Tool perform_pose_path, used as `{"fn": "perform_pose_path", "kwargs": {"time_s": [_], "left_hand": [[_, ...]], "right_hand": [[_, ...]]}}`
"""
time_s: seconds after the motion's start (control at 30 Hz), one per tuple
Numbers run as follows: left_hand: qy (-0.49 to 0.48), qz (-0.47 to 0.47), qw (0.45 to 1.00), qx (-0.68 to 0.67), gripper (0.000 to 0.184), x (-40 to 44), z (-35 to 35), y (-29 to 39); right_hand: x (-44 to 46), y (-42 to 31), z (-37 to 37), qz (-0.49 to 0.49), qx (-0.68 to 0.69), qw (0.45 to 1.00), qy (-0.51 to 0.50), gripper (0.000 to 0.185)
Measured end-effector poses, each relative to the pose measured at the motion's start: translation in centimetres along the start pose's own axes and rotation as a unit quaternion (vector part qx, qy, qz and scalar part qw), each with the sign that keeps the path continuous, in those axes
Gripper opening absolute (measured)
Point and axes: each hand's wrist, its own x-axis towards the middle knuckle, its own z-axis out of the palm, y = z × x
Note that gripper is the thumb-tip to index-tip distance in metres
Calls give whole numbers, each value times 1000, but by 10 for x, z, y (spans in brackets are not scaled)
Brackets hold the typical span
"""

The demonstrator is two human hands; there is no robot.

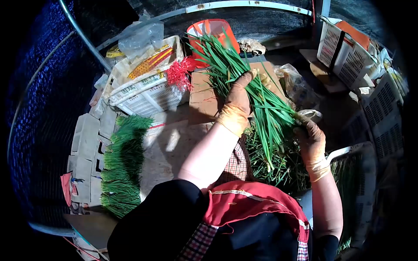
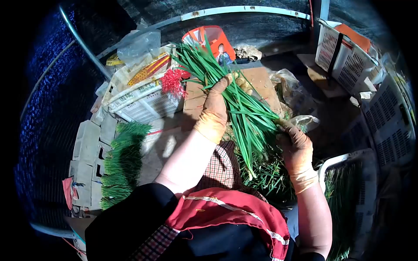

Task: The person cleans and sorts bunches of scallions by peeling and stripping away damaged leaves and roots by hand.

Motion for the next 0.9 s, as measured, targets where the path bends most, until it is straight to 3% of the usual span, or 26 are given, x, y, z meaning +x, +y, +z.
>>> {"fn": "perform_pose_path", "kwargs": {"time_s": [0.07,0.17,0.27,0.33,0.37,0.53,0.57,0.8,0.87,0.9], "left_hand": [[12,-20,1000,-21,23,-1,-2,0],[21,-29,999,17,24,-3,-3,-5],[28,-42,998,29,23,0,-5,-11],[49,-42,997,49,24,-2,-3,-15],[52,-45,996,48,24,0,-4,-16],[68,-69,995,16,20,-1,-3,-21],[67,-67,995,20,19,-3,0,-21],[55,-31,998,-11,19,3,-11,-37],[74,-46,996,22,20,2,-12,-34],[64,-42,997,25,20,2,-12,-34]], "right_hand": [[3,2,-1,-11,3,1000,3,35],[13,2,-3,-171,-203,963,43,28],[22,-6,4,-203,-215,955,-6,28],[16,-13,9,-172,-185,967,-36,27],[14,-9,14,-103,-100,989,-41,28],[14,-25,12,-150,-154,970,-114,24],[15,-20,15,-200,-196,954,-107,25],[18,-17,25,-213,-214,952,-53,27],[21,-23,25,-20,-24,994,-107,36],[23,-28,25,78,64,989,-104,41]]}}
